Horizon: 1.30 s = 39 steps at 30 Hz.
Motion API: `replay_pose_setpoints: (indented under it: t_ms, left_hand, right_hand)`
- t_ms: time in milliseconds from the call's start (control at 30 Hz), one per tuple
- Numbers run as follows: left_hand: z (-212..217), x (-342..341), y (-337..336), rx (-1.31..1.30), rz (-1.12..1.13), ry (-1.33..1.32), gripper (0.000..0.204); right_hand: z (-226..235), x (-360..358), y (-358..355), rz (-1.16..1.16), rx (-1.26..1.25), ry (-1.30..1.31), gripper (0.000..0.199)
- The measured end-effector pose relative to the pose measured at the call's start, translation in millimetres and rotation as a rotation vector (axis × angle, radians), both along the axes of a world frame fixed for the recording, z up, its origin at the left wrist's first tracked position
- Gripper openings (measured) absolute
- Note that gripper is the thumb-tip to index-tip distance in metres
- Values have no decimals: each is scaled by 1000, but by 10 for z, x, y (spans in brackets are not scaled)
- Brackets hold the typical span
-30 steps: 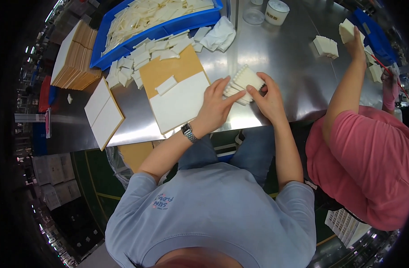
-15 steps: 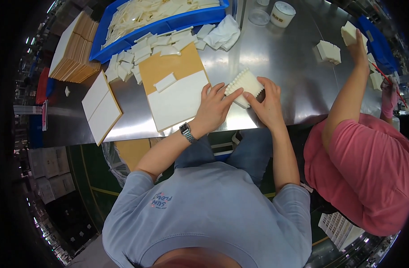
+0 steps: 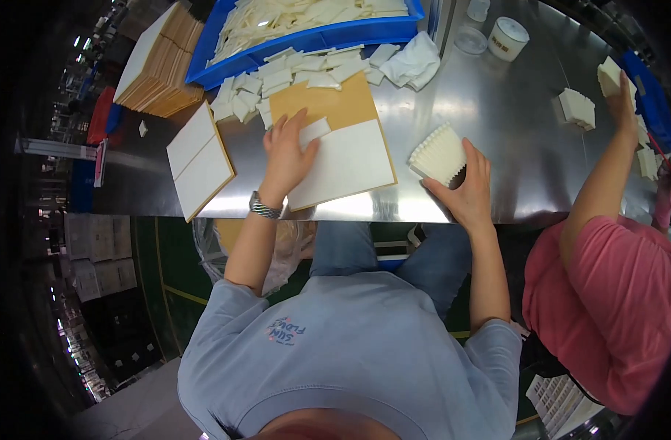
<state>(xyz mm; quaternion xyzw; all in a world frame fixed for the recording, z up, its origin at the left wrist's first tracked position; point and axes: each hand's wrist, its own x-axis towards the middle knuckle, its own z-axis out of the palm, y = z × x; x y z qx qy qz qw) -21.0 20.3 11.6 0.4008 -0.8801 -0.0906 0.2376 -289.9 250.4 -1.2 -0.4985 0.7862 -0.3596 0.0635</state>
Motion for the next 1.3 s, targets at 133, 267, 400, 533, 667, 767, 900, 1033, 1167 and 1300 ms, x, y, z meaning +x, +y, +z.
replay_pose_setpoints:
  t_ms: [133, 267, 400, 533, 667, 767, 900, 1033, 1167, 1300]
  left_hand:
    - [0, 211, -117, 95, -17, -156, 57]
    - [54, 197, -132, 260, -122, 37, 49]
    - [168, 8, -6, 260, -388, 262, 32]
    - [256, -570, 396, 436, -668, 278, 23]
    - [160, -1215, 545, 697, -774, 172, 21]
    - [-46, -1487, 514, 909, -705, 266, 19]
    - [-166, -1607, 546, 831, -572, 341, 23]
    - [-235, -1626, 647, 692, -522, 415, 36]
    - [-288, -1635, 658, 668, -507, 487, 42]
    - [-294, -1634, 684, 657, -495, 526, 43]
  right_hand:
    - [-41, 10, -5, -15, -38, -15, 99]
    - [-46, 18, -18, -32, -31, -32, 99]
    - [-56, -61, -49, -131, -22, 100, 94]
    - [-100, -200, -119, -207, -61, 123, 91]
    - [-125, -304, -115, -226, 3, 218, 87]
    - [-204, -325, -139, -233, 18, 231, 79]
    - [-197, -319, -133, -220, 22, 181, 66]
    - [-152, -338, -126, -219, 31, 166, 63]
    - [-129, -332, -126, -192, 25, 161, 62]
    - [-118, -325, -131, -175, 30, 148, 70]
